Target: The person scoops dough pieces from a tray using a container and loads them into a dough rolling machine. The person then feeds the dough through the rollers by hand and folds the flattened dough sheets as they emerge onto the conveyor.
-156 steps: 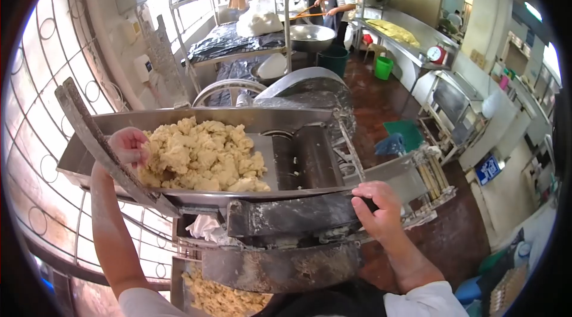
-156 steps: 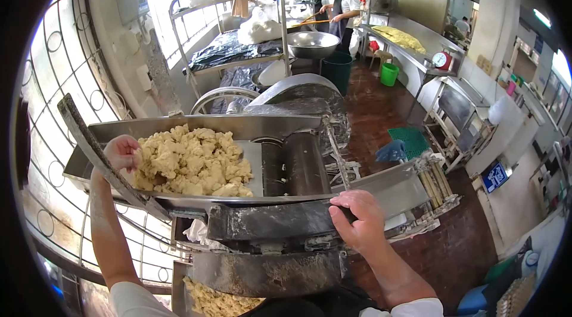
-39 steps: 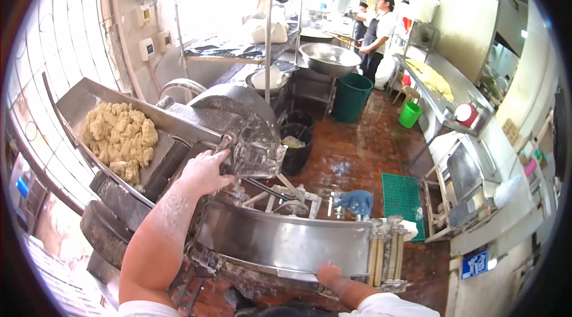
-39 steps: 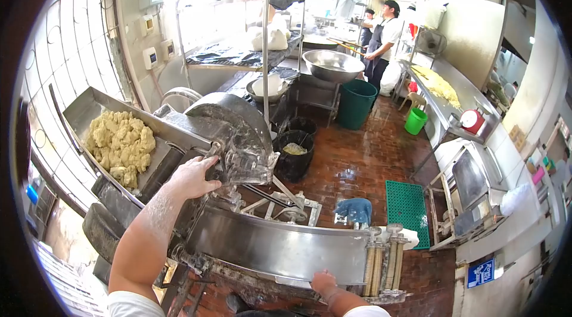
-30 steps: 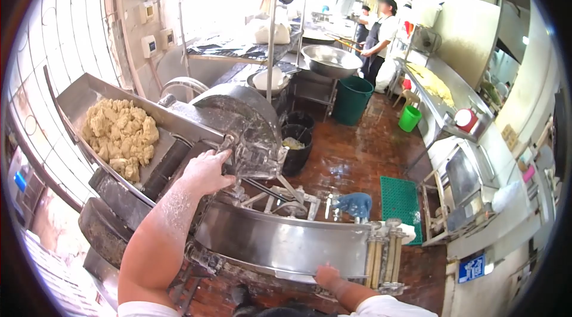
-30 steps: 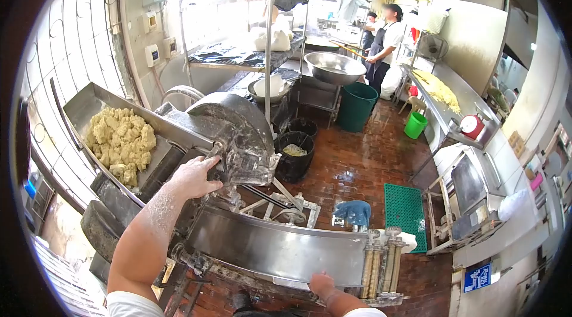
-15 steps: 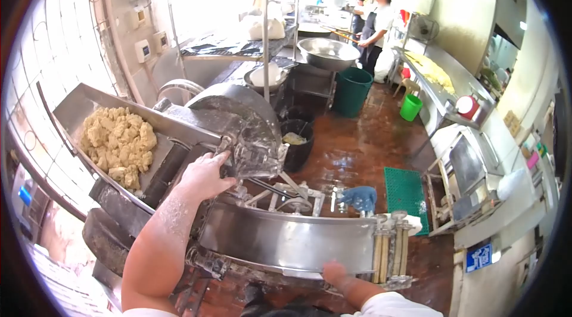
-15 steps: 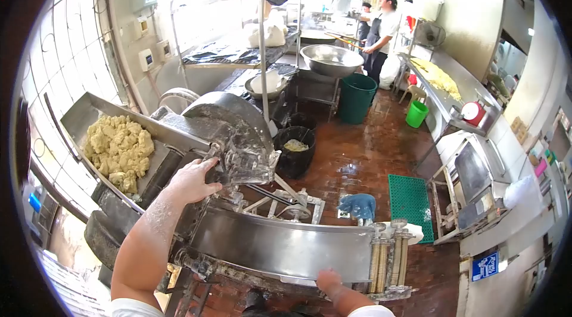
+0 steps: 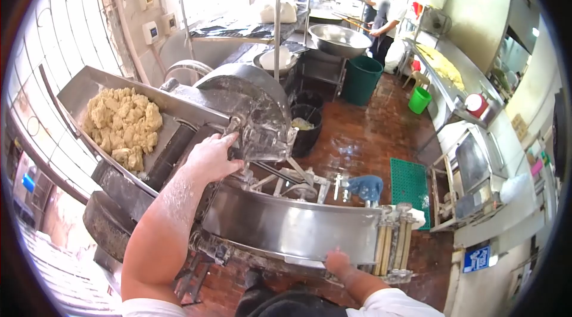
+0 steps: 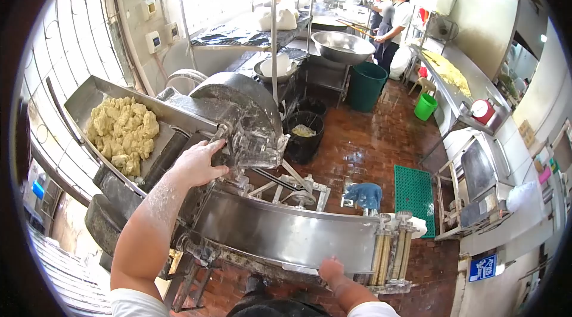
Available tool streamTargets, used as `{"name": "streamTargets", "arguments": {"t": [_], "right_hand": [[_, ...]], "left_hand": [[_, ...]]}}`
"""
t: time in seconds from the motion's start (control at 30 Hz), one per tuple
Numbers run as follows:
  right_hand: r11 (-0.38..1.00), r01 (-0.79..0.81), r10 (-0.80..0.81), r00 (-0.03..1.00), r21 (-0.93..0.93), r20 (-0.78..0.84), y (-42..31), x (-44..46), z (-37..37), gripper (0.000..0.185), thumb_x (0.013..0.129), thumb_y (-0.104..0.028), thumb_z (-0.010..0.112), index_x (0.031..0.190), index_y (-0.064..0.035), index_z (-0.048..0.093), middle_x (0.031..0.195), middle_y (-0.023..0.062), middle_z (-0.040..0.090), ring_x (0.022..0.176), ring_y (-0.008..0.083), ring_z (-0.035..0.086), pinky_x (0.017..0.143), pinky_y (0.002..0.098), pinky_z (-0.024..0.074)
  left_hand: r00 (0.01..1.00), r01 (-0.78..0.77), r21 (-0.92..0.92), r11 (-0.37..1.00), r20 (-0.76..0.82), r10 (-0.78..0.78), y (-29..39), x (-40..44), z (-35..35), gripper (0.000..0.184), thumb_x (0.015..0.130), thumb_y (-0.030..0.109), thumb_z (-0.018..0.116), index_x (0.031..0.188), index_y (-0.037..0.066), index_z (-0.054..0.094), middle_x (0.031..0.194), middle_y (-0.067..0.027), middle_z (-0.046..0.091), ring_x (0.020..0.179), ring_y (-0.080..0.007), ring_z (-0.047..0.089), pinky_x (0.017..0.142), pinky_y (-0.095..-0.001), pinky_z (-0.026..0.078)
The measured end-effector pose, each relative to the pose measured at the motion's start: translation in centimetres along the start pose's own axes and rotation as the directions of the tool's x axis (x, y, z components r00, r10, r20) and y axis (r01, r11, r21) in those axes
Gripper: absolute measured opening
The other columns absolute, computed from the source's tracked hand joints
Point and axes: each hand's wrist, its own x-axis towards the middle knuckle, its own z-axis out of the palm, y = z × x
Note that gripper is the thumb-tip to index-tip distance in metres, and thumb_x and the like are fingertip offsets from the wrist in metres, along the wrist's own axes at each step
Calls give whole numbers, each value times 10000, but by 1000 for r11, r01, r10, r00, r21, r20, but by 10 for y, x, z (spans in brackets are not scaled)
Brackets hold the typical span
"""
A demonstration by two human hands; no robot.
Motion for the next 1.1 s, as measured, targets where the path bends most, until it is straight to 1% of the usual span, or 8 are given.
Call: {"name": "streamTargets", "arguments": {"t": [0.17,0.5,0.67,0.8,0.87,0.9,0.97,1.1], "right_hand": [[1000,-14,14,999,0,43,7,11,18,412,879,-305,536,1231,-101,597,1426,246,429,1246,349,515,992,464,447],[1000,3,-2,996,-11,91,5,5,8,366,881,-291,522,1167,-96,640,1360,225,500,1211,346,542,966,455,468],[996,79,-80,996,33,40,6,4,10,444,807,-410,664,1113,-90,650,1269,176,561,1186,347,539,950,463,464],[962,198,-126,931,185,-341,-8,-34,5,558,761,-433,704,1195,-100,597,1395,190,469,1320,345,403,1052,466,340],[912,301,-89,809,279,-581,-10,-61,24,469,820,-436,631,1146,-98,636,1288,156,568,1198,325,521,991,467,402],[838,256,-26,900,481,-434,-7,-83,13,457,823,-432,629,1119,-85,652,1188,162,612,1107,342,564,941,453,435],[598,78,116,977,798,-182,10,-120,25,433,822,-410,628,1077,-63,674,1021,174,665,968,369,617,860,430,483],[260,-164,437,899,952,35,73,-143,141,431,808,-364,633,1078,-30,669,981,183,682,948,370,631,843,429,490]], "left_hand": [[1000,-6,4,1000,1,6,4,0,-4,767,776,438,696,1421,126,424,1278,-218,530,1205,-365,511,1009,-431,428],[999,29,-41,999,42,-27,5,-2,-4,774,777,443,703,1432,152,412,1381,-281,450,1281,-405,450,1067,-427,381],[998,-13,-1,1000,-69,13,11,-3,-2,772,738,427,739,1389,109,474,1343,-275,492,1285,-392,450,1067,-427,379],[942,-192,-35,981,-286,174,16,1,3,696,752,281,742,1353,40,489,1269,-255,552,1201,-378,515,1013,-429,414],[937,-5,-113,994,-348,-35,22,3,7,625,811,222,705,1367,68,464,1143,-221,627,1073,-372,594,915,-427,467],[944,68,-79,995,-318,-90,20,6,10,592,846,225,684,1373,83,455,1112,-206,647,1038,-357,618,890,-414,477],[959,-78,-57,995,-278,59,-9,16,26,546,909,256,636,1367,31,442,1235,-207,603,1156,-332,579,948,-375,446],[987,-13,73,997,-159,25,-62,47,37,614,923,357,607,1349,-50,434,1326,-249,528,1263,-351,495,1033,-373,385]]}}
